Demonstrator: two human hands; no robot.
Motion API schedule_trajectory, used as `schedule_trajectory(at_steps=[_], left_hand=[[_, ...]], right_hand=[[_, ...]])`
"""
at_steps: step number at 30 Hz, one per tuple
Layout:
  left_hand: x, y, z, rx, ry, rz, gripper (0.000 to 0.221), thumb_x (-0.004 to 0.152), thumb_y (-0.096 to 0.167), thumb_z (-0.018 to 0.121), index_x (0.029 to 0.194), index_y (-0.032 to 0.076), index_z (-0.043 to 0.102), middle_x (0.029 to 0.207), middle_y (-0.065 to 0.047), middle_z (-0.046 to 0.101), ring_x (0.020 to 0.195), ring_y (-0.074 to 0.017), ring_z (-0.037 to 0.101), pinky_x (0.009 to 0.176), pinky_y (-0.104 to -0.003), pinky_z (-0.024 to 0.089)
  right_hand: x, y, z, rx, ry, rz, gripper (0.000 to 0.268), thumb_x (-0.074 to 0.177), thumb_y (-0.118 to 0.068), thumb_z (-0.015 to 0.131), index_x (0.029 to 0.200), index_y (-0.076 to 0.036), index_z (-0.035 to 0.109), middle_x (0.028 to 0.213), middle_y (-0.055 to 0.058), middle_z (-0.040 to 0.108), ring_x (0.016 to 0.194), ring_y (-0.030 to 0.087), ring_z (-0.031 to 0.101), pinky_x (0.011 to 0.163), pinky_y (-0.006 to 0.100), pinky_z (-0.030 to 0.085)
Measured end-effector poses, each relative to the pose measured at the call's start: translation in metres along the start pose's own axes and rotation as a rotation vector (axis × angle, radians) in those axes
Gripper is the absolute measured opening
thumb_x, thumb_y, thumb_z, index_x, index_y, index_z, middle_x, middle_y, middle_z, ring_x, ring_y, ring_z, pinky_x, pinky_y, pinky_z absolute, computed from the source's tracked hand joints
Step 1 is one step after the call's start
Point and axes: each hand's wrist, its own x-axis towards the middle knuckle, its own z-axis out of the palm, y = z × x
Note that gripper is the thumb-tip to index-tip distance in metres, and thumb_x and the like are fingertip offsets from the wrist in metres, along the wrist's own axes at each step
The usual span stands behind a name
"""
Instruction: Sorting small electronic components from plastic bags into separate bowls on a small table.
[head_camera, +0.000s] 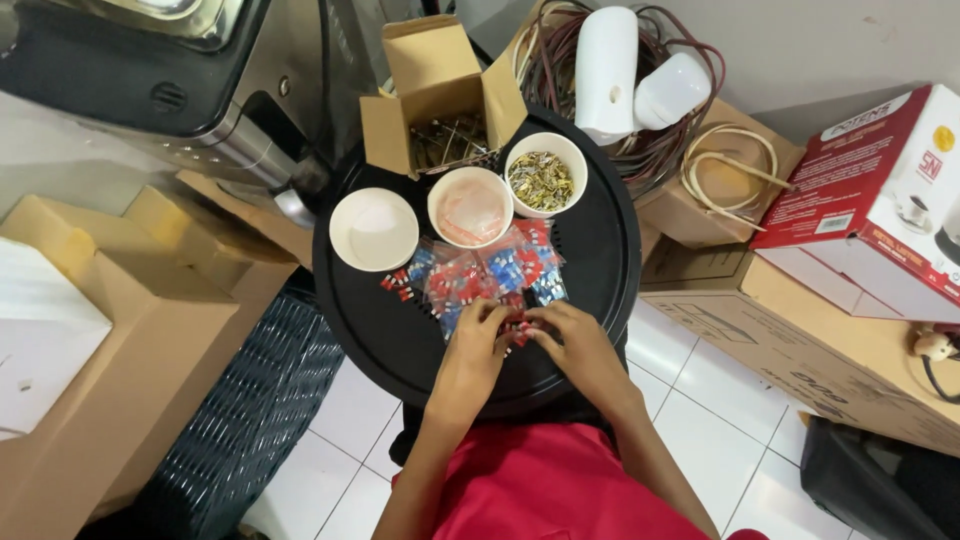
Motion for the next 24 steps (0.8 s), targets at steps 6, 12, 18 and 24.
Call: schedule_trajectory(at_steps=[6, 12, 18, 24], left_hand=[[0.001, 0.001, -0.007, -0.108, 0.080, -0.017, 0.024, 0.093, 0.021, 0.072, 0.115, 0.016, 0.067, 0.104, -0.008, 0.061, 0.102, -0.0306, 0.066, 0.086, -0.040, 0.058], [0.003, 0.008, -0.033, -0.224, 0.300, -0.013, 0.027, 0.094, 0.013, 0.069, 0.121, 0.017, 0.066, 0.106, -0.007, 0.062, 0.101, -0.0293, 0.069, 0.088, -0.039, 0.058], [-0.003, -0.006, -0.072, -0.283, 0.506, -0.090, 0.025, 0.100, 0.018, 0.064, 0.124, 0.018, 0.067, 0.108, -0.005, 0.062, 0.100, -0.0270, 0.070, 0.090, -0.038, 0.058], [-0.009, -0.025, -0.094, -0.261, 0.603, -0.192, 0.025, 0.102, 0.015, 0.061, 0.125, 0.010, 0.066, 0.109, -0.011, 0.063, 0.104, -0.0297, 0.069, 0.090, -0.038, 0.059]], right_hand=[[0.007, 0.010, 0.009, 0.084, 0.085, -0.027, 0.025, 0.092, -0.014, 0.073, 0.117, -0.018, 0.076, 0.089, 0.006, 0.077, 0.085, 0.028, 0.075, 0.077, 0.036, 0.060], [0.032, -0.013, 0.018, 0.405, 0.321, -0.168, 0.031, 0.094, -0.003, 0.073, 0.124, 0.000, 0.071, 0.098, 0.015, 0.073, 0.090, 0.025, 0.075, 0.081, 0.034, 0.062], [0.067, -0.053, 0.030, 0.447, 0.274, -0.257, 0.027, 0.093, -0.002, 0.073, 0.121, 0.003, 0.072, 0.099, 0.016, 0.072, 0.093, 0.025, 0.074, 0.084, 0.035, 0.062], [0.095, -0.105, 0.048, 0.323, 0.139, -0.384, 0.016, 0.093, -0.005, 0.074, 0.108, -0.002, 0.077, 0.093, 0.013, 0.075, 0.088, 0.028, 0.077, 0.079, 0.035, 0.063]])
